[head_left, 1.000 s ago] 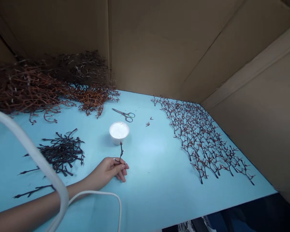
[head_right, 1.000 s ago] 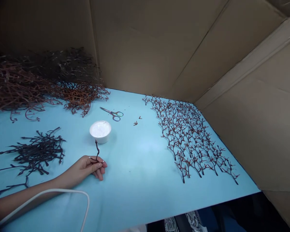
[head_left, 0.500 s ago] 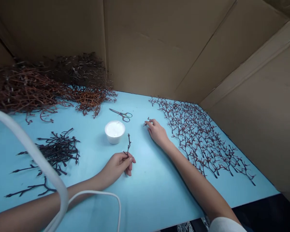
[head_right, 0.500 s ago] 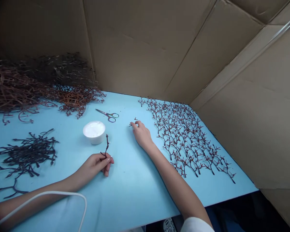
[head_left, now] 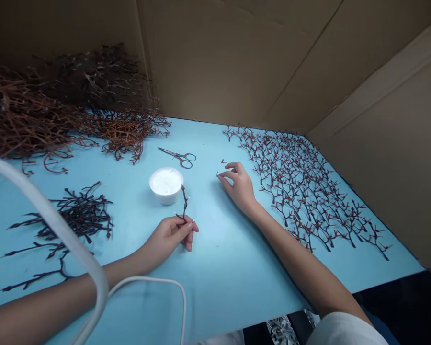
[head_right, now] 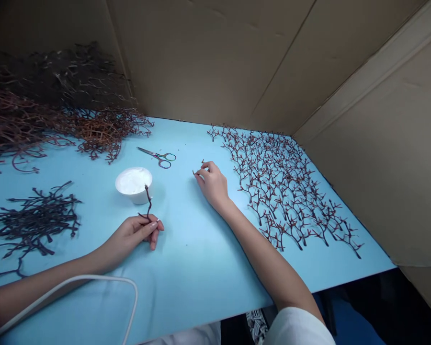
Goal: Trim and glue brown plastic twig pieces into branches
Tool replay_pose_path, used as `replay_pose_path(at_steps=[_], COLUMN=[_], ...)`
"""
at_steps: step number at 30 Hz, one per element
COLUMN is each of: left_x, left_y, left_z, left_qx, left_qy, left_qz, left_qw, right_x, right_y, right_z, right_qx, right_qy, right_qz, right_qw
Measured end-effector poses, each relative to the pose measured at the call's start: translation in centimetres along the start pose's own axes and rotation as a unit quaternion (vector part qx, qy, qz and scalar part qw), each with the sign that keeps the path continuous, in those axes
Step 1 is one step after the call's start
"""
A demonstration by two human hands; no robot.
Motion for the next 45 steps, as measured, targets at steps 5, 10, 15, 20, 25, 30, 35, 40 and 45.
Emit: replay_pose_path(at_steps=[5, 10, 15, 20, 25, 30, 35, 40, 45], left_x=[0.0, 0.4, 0.7, 0.5, 0.5, 0.5, 0.5, 0.6, 0.7], left_y=[0.0, 0.0, 0.1, 0.4, 0.4, 0.4, 0.3, 0.3, 0.4], left_z=[-0.1, -0.2, -0.1, -0.2, -0.2, -0.1, 0.0, 0.0, 0.0], left_qx=[-0.003, -0.003, -0.015, -0.021, -0.018, -0.010, -0.008, -0.001, 0.011], left_qy=[-0.023, -0.038, -0.077, -0.100, -0.104, -0.098, -0.090, -0.096, -0.097], left_qz=[0.022, 0.014, 0.038, 0.061, 0.054, 0.037, 0.036, 0.037, 0.031], left_qw=[0.999, 0.999, 0.996, 0.993, 0.993, 0.994, 0.995, 0.995, 0.995], right_x=[2.5, 4.8, 5.5, 5.8, 6.0, 6.1, 6.0, 6.1, 6.1], right_y=[-1.0, -1.5, -1.6, -1.9, -2.0, -2.0, -2.1, -2.1, -2.4], right_z=[4.0, 6.3, 6.3, 6.4, 6.4, 6.4, 6.4, 6.4, 6.3], right_qx=[-0.035, 0.011, 0.033, 0.034, 0.035, 0.034, 0.034, 0.037, 0.025], right_qy=[-0.050, -0.065, -0.061, -0.089, -0.111, -0.129, -0.128, -0.132, -0.157], right_qz=[-0.225, -0.335, -0.360, -0.367, -0.344, -0.328, -0.325, -0.324, -0.315], right_qw=[0.972, 0.940, 0.930, 0.925, 0.932, 0.935, 0.936, 0.936, 0.936])
Point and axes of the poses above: each hand's wrist, its own z-axis away from the middle knuckle, its own y-axis out of the palm, x = y × z, the point moved 4 cm from there along -z, towards the middle knuckle, and after that the axes turned 8 degrees about z, right-handed, at the moved point
